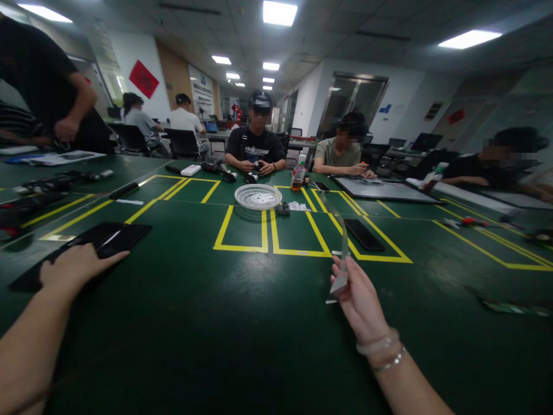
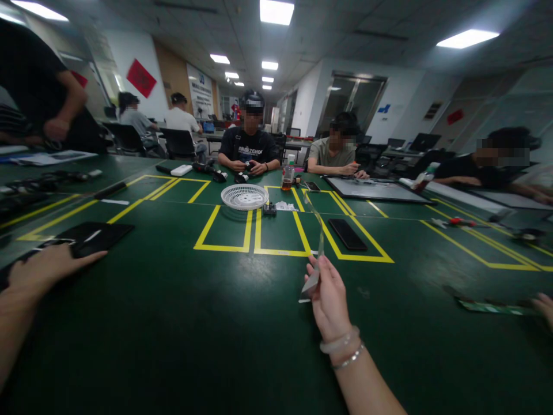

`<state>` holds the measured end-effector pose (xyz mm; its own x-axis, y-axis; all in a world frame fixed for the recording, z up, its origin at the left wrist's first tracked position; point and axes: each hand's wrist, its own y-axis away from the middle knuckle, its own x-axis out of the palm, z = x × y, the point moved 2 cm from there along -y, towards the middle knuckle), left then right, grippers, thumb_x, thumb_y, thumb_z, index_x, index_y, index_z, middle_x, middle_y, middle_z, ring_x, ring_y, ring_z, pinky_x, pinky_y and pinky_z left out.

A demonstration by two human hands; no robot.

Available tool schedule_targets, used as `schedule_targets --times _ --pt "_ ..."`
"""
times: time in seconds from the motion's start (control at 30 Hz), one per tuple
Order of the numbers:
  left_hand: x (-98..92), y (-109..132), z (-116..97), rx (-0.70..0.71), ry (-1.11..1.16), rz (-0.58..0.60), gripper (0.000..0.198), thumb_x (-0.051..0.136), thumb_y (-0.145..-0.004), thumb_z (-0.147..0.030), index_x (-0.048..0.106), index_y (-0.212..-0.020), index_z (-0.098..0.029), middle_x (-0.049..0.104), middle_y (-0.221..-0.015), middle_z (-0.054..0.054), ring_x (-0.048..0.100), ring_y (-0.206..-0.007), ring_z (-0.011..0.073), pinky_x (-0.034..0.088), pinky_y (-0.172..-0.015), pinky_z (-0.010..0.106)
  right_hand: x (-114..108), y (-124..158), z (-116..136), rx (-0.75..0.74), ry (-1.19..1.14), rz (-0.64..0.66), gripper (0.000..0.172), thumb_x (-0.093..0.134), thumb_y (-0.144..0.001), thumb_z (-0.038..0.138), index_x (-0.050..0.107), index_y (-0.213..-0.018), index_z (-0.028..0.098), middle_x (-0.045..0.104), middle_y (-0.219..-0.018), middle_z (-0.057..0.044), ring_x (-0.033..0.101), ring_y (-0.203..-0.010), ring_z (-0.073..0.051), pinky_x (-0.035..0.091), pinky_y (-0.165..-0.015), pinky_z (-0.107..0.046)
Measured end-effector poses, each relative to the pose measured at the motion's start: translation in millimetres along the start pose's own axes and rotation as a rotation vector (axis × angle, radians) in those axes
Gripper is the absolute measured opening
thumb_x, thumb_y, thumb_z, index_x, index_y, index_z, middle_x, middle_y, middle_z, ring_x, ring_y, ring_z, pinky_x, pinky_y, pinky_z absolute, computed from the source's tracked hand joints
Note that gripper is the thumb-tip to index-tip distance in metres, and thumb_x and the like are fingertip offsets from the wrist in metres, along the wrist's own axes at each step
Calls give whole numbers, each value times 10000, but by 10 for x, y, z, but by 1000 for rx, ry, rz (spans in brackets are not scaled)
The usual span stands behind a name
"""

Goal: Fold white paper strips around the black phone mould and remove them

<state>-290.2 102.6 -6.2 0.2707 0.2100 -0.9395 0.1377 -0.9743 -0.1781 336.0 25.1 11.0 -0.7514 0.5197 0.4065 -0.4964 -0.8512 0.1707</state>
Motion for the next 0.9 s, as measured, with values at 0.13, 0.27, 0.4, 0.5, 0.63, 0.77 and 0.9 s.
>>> schedule_targets --times 0.13,0.27,0.4,0.5,0.63,0.77,0.9 --pt "-49 44 -120 -296 -192 -51 955 480 -635 -901 692 -1008 -48 668 -974 217 616 -950 488 466 -722 542 3 4 -15 76 -54 23 182 682 -881 336 681 -1046 258 741 -1046 1 688 -752 -91 584 -597 -175" --pt "-50 9 -543 -116 -145 -40 1013 524 -678 -874 614 -1239 -35 647 -1116 219 612 -990 470 503 -760 522 41 32 3 93 -121 33 145 648 -909 299 675 -1042 246 741 -954 12 655 -637 -69 565 -559 -159" --pt "57 134 -1335 278 -73 -52 873 631 -725 -761 584 -1297 -104 591 -1283 179 552 -1157 431 395 -1030 578 72 52 14 93 -174 15 137 594 -946 265 669 -1055 232 728 -882 14 634 -587 -66 557 -522 -161" --pt "206 426 -2016 578 21 12 799 705 -724 -678 569 -1334 -181 547 -1371 129 486 -1276 368 224 -1174 554 78 54 11 98 -194 25 145 599 -942 259 667 -1067 231 727 -880 12 638 -594 -70 565 -526 -166" --pt "373 852 -2636 831 106 199 810 790 -712 -595 532 -1386 -228 516 -1415 93 471 -1310 319 174 -1209 528 73 58 11 106 -207 51 166 596 -946 256 662 -1096 229 731 -892 8 650 -618 -76 578 -546 -176" --pt "437 1064 -2830 890 115 287 810 834 -698 -545 539 -1383 -228 510 -1421 93 464 -1317 315 195 -1201 545 76 82 20 120 -200 75 180 572 -964 265 670 -1105 213 735 -912 1 650 -616 -75 587 -555 -188" --pt "493 1100 -2821 910 107 276 809 853 -683 -536 558 -1366 -218 501 -1424 109 467 -1313 321 214 -1192 555 94 119 15 134 -198 77 176 610 -942 299 685 -1087 233 738 -918 14 645 -617 -67 579 -557 -171"
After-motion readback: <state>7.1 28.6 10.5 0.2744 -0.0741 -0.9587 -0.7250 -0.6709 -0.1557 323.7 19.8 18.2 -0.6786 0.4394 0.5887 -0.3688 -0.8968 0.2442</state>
